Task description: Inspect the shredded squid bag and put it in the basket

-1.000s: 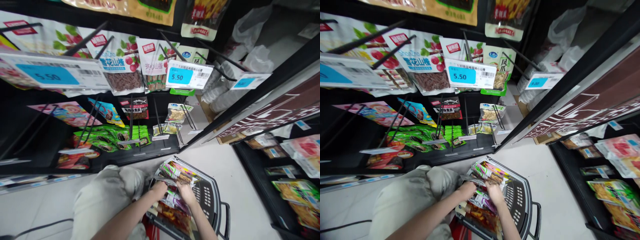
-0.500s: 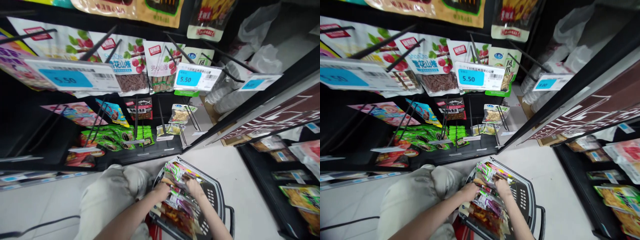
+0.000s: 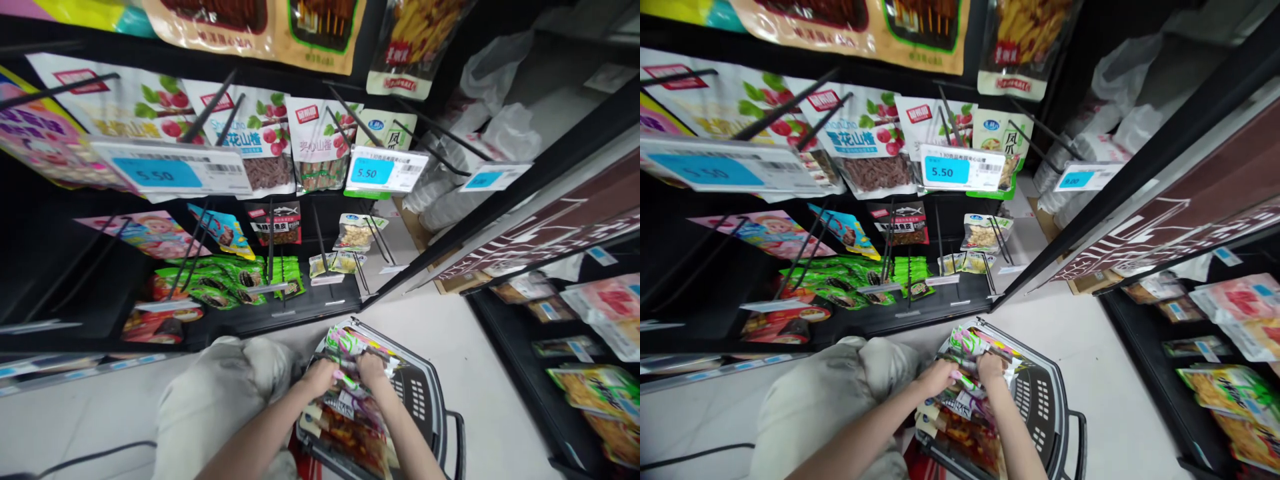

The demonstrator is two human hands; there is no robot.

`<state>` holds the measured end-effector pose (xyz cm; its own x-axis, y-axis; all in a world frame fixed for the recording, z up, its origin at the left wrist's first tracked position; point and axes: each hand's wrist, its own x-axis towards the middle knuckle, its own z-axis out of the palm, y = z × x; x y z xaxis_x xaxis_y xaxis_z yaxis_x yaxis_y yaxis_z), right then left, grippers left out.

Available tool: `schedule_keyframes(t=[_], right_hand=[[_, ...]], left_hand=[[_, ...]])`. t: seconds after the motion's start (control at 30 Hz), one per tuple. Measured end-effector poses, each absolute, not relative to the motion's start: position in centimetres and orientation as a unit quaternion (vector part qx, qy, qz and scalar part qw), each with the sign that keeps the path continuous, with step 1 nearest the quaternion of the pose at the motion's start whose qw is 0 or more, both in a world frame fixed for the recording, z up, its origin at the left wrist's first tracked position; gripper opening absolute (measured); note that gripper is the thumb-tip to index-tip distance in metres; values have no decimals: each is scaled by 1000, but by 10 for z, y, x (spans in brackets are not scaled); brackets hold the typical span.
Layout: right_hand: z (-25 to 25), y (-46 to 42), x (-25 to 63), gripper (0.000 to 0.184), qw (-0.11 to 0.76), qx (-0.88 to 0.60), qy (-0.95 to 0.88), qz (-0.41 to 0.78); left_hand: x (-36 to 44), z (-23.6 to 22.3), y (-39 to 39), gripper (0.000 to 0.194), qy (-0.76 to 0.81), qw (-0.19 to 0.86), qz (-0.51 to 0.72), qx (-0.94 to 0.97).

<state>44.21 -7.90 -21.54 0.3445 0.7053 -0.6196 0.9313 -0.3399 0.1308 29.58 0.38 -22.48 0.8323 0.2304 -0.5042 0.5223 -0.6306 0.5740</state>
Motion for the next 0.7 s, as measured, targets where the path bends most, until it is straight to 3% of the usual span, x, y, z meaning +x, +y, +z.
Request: schedule_keyframes(t=[0.53,0.7], right_hand=[[-204,-135,456,23,166,834,458,-258],[-174,-134,434,27,88,851,496,-145]], left_hand=[[297,-223,19,24,282,256,-241,893],[296,-226,17,21,286,240,-237,897]])
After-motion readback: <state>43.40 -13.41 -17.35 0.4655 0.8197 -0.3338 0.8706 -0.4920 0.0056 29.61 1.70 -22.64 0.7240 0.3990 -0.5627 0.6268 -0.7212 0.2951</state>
